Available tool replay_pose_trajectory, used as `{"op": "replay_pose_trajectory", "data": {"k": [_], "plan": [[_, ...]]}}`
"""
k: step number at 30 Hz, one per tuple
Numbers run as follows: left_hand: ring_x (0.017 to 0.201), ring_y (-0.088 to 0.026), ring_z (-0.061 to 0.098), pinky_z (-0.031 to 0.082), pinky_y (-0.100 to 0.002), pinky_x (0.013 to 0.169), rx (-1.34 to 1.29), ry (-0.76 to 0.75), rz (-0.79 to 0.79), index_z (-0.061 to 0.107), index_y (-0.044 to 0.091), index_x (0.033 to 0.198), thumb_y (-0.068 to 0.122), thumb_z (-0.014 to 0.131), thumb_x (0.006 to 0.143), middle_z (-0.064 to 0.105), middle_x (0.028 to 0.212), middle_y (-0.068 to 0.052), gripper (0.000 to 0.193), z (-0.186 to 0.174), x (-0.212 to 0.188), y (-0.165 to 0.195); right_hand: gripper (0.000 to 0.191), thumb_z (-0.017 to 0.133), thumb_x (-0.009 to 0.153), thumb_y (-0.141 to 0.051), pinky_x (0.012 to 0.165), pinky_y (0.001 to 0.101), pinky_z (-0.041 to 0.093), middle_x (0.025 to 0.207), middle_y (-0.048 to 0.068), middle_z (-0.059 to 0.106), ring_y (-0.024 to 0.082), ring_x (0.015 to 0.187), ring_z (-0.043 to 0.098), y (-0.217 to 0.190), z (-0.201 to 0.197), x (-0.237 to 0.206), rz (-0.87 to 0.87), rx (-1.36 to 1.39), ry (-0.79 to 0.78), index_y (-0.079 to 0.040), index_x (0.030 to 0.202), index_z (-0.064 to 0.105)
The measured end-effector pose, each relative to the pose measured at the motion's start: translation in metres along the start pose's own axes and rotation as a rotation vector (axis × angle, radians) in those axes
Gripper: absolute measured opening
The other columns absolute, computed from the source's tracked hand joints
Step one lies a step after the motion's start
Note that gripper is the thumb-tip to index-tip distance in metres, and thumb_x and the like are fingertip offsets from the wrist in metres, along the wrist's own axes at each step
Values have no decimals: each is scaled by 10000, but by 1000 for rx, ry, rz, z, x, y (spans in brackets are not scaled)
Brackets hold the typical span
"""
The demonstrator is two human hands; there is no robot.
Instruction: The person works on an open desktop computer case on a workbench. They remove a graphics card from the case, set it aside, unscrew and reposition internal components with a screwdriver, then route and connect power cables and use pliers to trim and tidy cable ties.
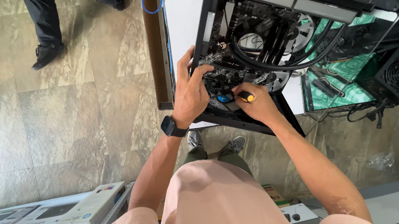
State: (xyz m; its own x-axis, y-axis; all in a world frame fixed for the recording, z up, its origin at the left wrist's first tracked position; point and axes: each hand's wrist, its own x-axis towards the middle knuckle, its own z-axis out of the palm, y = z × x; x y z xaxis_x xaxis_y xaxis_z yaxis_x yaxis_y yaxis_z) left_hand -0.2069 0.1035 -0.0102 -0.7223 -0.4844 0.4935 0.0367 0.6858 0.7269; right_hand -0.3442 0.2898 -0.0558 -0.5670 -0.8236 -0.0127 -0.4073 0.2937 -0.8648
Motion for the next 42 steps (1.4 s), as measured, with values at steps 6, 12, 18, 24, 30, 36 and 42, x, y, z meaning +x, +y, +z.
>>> {"op": "replay_pose_trajectory", "data": {"k": [6, 12, 18, 24, 30, 36, 42], "plan": [[1397, -432, 463, 471, -458, 1136, -19, -18, -13, 659, 88, 1188, -181, 496, 858, 374, 1564, -266, 456, -2, 3, -7, 155, 719, 766, 33, 833, 394, 573, 1063, 156, 742, 338, 967, 728, 1, 3, 8, -120, -77, -56, 16, 895, 636], [1416, -450, 455, 447, -478, 1139, -16, -27, -13, 658, 85, 1186, -171, 509, 858, 386, 1565, -254, 441, -5, 8, -16, 159, 720, 770, 37, 834, 395, 569, 998, 154, 718, 352, 1014, 724, 0, 5, 18, -162, -94, -62, 11, 898, 629], [1412, -447, 456, 442, -471, 1137, -50, -36, -7, 657, 82, 1183, -185, 497, 829, 383, 1560, -258, 471, -8, 13, -17, 210, 766, 812, -16, 772, 406, 527, 923, 142, 715, 352, 865, 687, 0, 11, 42, 91, -225, -219, 9, 995, 667], [1391, -441, 465, 447, -466, 1122, -28, -45, -25, 663, 83, 1185, -182, 511, 835, 387, 1553, -259, 465, -13, 17, -20, 154, 707, 816, 39, 915, 302, 564, 1122, 86, 759, 197, 1049, 731, 1, -1, 31, 42, 128, -18, 15, 962, 663], [1377, -436, 470, 461, -463, 1108, -22, -45, -29, 661, 79, 1182, -177, 515, 848, 398, 1554, -260, 446, -8, 14, -21, 129, 730, 847, 28, 881, 291, 580, 1090, 79, 777, 184, 1013, 747, -3, -10, 14, 65, 120, 47, 12, 944, 646], [1413, -422, 468, 466, -455, 1135, -56, -4, -20, 656, 60, 1204, -184, 470, 869, 382, 1565, -242, 455, -3, 7, -15, 235, 774, 841, -25, 820, 302, 567, 1020, 96, 771, 201, 923, 740, -10, -1, 17, 37, -118, -62, -33, 1070, 723], [1435, -387, 500, 461, -433, 1159, -149, 25, -72, 648, 44, 1198, -88, 441, 1028, 437, 1555, -202, 298, -7, 2, -10, 203, 769, 867, -60, 825, 287, 574, 1026, 61, 786, 151, 922, 759, -28, -6, 9, 66, 37, 32, -46, 1059, 706]]}}
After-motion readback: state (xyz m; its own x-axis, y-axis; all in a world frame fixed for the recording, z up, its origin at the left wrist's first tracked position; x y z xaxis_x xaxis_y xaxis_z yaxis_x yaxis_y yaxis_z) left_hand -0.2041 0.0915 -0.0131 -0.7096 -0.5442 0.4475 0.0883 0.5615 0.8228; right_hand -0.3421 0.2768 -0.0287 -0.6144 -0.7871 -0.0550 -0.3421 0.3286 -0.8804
